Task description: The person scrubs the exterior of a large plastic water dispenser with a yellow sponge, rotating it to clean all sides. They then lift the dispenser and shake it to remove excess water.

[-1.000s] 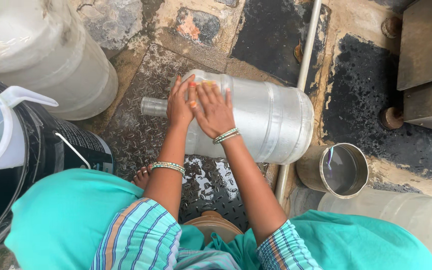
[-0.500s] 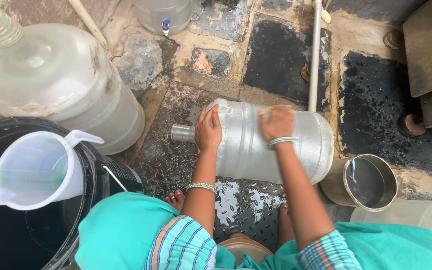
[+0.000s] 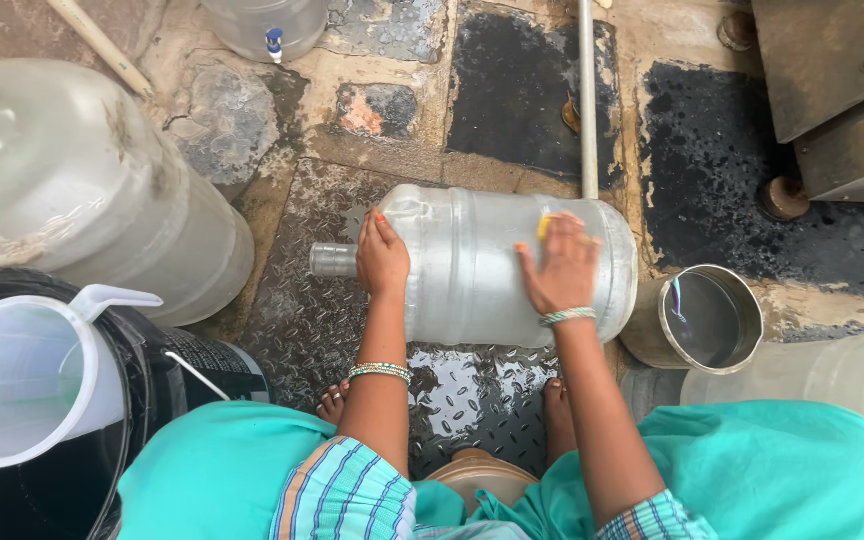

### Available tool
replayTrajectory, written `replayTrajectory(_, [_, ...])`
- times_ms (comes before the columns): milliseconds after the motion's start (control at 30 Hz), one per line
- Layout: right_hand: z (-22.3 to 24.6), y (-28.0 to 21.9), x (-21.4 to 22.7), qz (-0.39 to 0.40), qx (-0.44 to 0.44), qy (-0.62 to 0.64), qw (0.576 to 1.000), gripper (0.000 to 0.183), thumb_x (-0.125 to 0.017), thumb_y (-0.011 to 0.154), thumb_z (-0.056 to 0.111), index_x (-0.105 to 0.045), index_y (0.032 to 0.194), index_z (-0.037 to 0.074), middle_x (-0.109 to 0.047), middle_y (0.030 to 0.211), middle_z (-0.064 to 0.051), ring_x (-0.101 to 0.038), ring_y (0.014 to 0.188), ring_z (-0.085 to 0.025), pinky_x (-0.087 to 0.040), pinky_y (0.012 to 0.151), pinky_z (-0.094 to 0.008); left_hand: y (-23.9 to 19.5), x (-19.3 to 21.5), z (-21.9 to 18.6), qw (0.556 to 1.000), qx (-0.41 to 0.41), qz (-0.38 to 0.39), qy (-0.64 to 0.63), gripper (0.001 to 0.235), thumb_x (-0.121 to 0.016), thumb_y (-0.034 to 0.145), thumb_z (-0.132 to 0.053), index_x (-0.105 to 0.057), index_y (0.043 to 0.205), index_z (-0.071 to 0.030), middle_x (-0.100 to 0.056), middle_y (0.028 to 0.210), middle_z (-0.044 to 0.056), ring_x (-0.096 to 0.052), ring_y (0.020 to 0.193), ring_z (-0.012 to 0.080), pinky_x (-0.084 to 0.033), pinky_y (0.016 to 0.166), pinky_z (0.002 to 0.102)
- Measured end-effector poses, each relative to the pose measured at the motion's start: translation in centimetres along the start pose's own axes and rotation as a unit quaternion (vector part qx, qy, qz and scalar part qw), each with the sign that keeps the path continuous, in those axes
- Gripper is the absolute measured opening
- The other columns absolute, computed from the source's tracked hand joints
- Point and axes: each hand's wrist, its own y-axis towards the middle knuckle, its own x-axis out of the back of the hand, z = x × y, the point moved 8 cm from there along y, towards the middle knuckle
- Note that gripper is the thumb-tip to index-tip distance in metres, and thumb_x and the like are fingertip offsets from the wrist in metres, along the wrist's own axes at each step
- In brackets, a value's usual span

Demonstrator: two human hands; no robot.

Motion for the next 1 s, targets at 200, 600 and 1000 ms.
replayTrajectory(200, [-1.8,-0.5,-0.6,-0.070,-0.078,0.061,0.993,0.080,-0.029,0.106,0.059,-0.025,0.159,-0.001,-0.017,0.166,-0.025,-0.009,0.155,-0.040,-0.001,0.122,-0.056,0.6,-0.1,-0.7,0.999,0.035,0.023,0.014,0.052,-0.027,0.105,-0.042,-0.049,0.147,-0.021,-0.049,0.152,0.004,-0.051,0.135,0.0301,-0.043,0.108,0.043])
replayTrajectory(600, [-2.9,-5.1,-3.7,-0.095,-0.050,0.023,0.994,0.077,-0.026,0.104,0.060,-0.019,0.163,0.011,-0.015,0.172,-0.007,-0.007,0.158,-0.025,0.008,0.123,-0.058,2.3,-0.7,-0.4,0.999,0.029,0.014,0.022,0.052,-0.032,0.104,-0.046,-0.056,0.142,-0.020,-0.061,0.140,0.009,-0.057,0.128,0.0333,-0.045,0.105,0.046])
replayTrajectory(1000, [-20.6,-3.3,-9.2,-0.074,-0.380,0.281,0.878,0.084,-0.056,0.085,0.077,-0.071,0.114,0.000,-0.071,0.114,-0.029,-0.067,0.110,-0.044,-0.049,0.100,-0.050,-3.4,2.3,1.0,0.988,-0.055,0.023,-0.145,0.091,-0.062,0.080,-0.065,-0.033,0.158,-0.027,-0.040,0.161,0.011,-0.041,0.144,0.0323,-0.032,0.118,0.049])
